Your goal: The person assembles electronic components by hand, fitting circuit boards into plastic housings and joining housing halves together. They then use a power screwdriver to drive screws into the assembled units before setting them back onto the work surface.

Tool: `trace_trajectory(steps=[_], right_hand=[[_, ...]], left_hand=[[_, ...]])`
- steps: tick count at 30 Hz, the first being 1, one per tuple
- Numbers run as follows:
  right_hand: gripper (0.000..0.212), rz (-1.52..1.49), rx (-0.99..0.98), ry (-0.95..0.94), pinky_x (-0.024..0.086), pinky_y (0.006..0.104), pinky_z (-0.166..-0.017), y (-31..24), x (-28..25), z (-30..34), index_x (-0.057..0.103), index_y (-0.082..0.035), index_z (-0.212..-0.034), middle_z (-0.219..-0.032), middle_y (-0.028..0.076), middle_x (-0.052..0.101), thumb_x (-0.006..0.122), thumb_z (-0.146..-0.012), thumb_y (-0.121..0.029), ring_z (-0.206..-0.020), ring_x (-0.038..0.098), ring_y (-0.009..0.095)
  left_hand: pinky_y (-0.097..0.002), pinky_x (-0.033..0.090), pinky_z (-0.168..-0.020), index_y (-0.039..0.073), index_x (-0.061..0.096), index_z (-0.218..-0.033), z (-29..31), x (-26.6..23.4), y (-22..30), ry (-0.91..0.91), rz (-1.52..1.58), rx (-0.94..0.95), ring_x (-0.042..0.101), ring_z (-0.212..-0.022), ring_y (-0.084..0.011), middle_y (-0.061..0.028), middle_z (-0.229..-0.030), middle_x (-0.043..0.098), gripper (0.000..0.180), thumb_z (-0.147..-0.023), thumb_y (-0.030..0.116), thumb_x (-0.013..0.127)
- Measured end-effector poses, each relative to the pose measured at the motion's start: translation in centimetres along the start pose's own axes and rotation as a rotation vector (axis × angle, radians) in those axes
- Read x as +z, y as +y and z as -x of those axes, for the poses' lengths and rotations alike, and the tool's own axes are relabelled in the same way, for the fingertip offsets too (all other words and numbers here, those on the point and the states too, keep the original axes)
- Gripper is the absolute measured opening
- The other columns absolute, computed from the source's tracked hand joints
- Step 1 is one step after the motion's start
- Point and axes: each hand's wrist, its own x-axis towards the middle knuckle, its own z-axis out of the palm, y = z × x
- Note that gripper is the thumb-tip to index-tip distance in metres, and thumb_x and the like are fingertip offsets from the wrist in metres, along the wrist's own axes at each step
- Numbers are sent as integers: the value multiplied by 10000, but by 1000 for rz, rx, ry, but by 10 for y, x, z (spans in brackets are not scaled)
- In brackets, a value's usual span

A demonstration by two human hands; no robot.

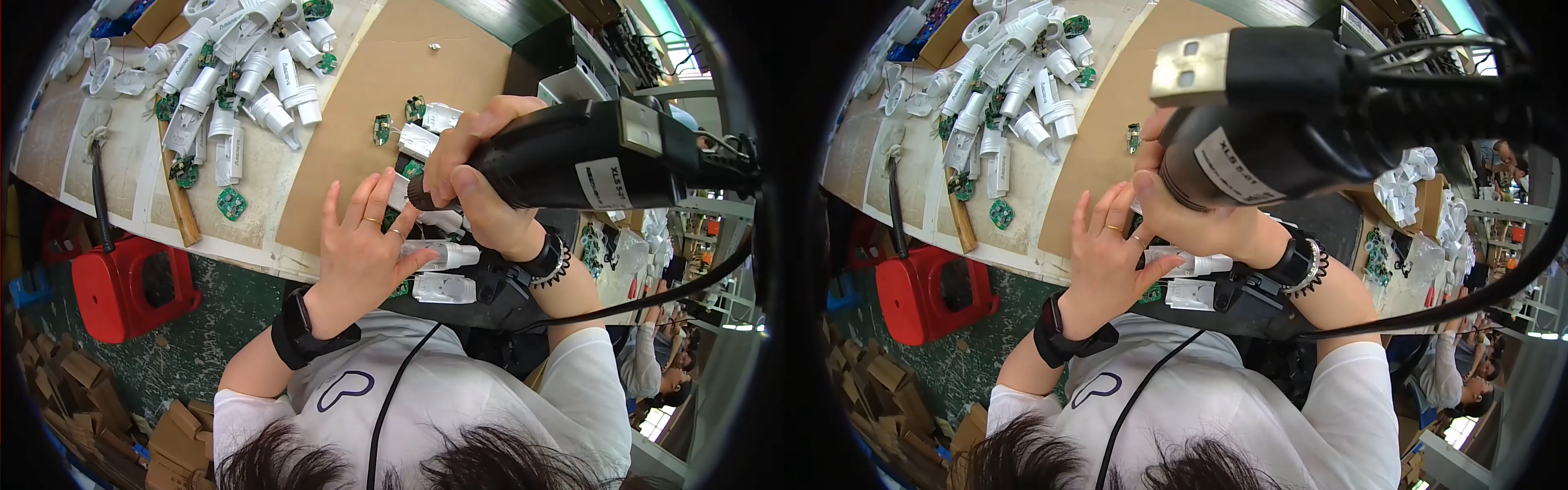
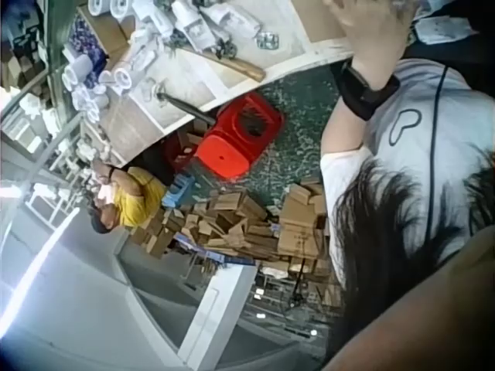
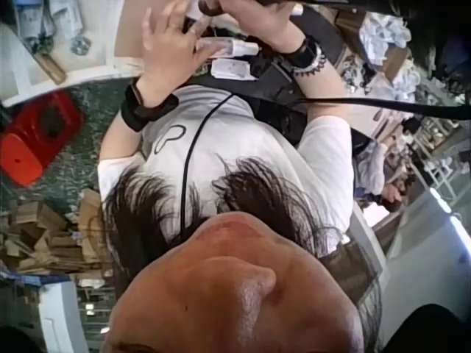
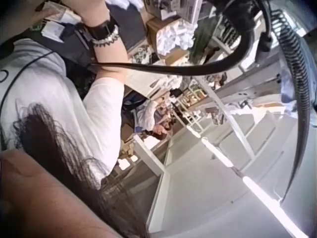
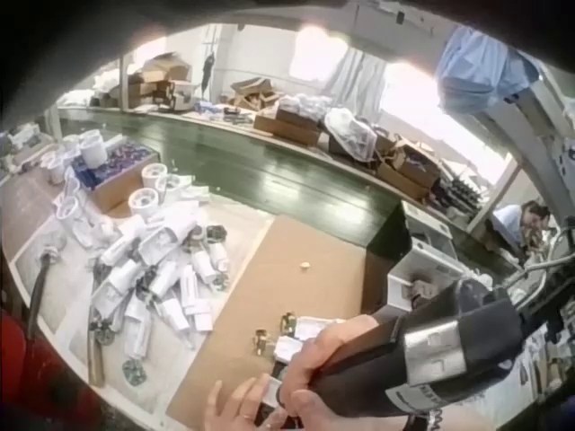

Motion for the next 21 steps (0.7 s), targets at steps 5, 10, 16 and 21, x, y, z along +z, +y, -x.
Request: trace_trajectory(steps=[5, 10, 16, 21], right_hand=[[385, -52, -5, 60, 479, 335, -594, -13, -17, 3, 350, -113, -1178, -697, 74, 520, 548, -853, -56, -569, 509, 164], [420, -277, -349, 525, 483, 342, -571, -54, -83, 4, 383, -53, -1240, -699, 81, 531, 544, -852, -75, -546, 512, 179], [363, 131, -326, 718, 467, 347, -624, -53, -161, 14, 424, -83, -1192, -721, 54, 507, 505, -840, -49, -586, 516, 176], [342, 226, -238, 770, 473, 353, -592, -23, -168, 14, 439, -57, -1158, -739, 53, 524, 529, -832, -4, -561, 517, 174]], left_hand=[[-567, 238, -1058, 113, 676, -1074, -7, -3, 2, 0, -3, 38, 415, -1255, -305, -184, -1339, 468, 502, -745, 491, 700], [-558, 224, -1073, 108, 649, -1123, -7, -8, 3, -43, 63, -7, 392, -1277, -338, -187, -1371, 441, 465, -776, 412, 705], [-531, 224, -1085, 67, 583, -1178, -12, -10, 4, -28, 108, -7, 376, -1293, -368, -186, -1390, 428, 441, -812, 290, 688], [-524, 226, -1085, 45, 562, -1169, -12, -13, 7, -15, 59, -1, 378, -1290, -375, -192, -1391, 425, 437, -808, 258, 690]])
